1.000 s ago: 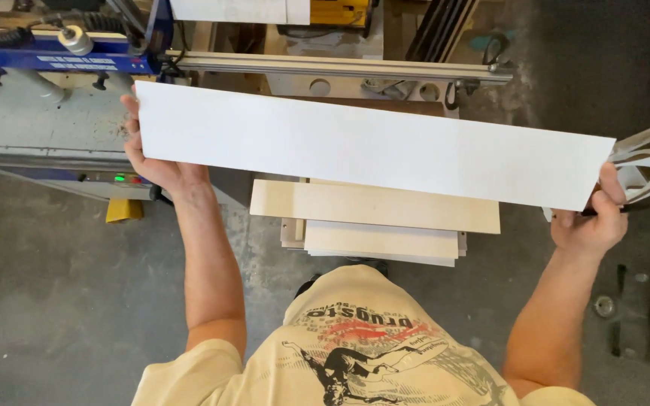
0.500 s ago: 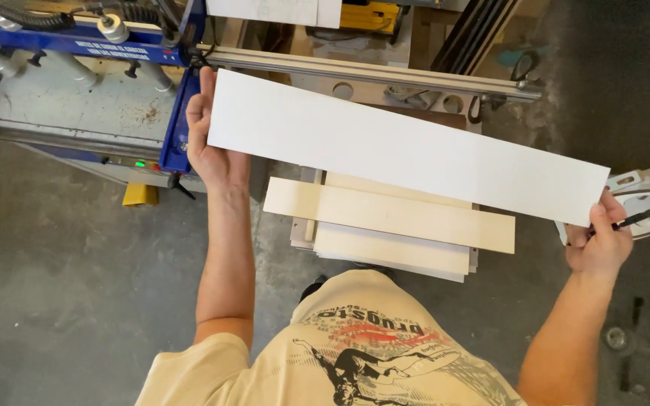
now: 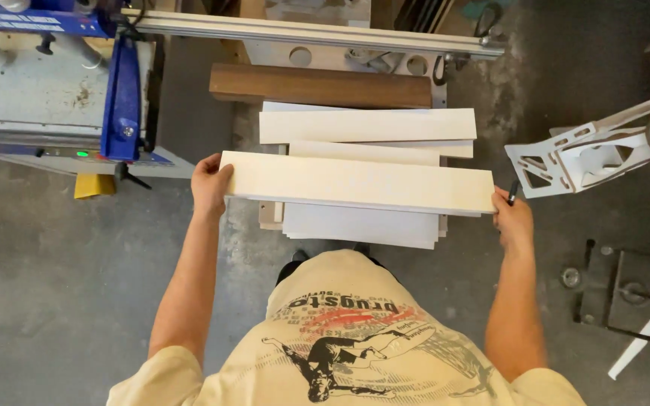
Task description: The person picks up white rectangular boards from a stack, marks them with a pen, and feeds them through a blue edge banding machine. They handle the boards one at a time, guiding them through the machine and then stacking the processed pieces.
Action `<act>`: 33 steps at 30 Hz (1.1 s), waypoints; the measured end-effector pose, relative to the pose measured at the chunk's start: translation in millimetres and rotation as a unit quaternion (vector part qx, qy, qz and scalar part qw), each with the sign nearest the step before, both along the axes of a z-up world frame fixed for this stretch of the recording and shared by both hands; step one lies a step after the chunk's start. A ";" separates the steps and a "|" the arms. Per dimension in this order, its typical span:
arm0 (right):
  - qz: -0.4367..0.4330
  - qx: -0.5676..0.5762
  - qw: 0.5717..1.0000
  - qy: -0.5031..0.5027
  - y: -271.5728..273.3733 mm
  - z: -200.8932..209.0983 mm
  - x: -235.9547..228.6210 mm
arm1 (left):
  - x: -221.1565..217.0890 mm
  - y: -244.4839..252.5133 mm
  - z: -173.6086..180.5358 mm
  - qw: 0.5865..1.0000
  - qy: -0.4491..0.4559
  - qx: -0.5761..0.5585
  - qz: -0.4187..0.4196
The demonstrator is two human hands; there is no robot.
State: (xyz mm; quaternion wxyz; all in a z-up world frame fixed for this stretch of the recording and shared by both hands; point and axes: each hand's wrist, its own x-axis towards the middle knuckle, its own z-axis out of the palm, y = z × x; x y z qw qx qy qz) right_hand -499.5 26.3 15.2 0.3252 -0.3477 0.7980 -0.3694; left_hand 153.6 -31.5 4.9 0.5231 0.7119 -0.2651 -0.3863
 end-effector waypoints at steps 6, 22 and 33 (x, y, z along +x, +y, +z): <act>0.005 0.060 0.995 0.086 -5.2 -29.5 -4.9 | 5.7 -7.2 -32.2 0.991 -0.095 0.089 0.010; 0.034 -0.100 0.994 0.026 -30.2 38.3 105.7 | -7.8 -4.5 -5.5 0.946 -0.287 0.127 -0.081; 0.370 -0.111 0.920 -0.067 -61.7 -0.8 235.6 | -6.7 -2.6 -6.7 0.907 -0.379 0.106 -0.150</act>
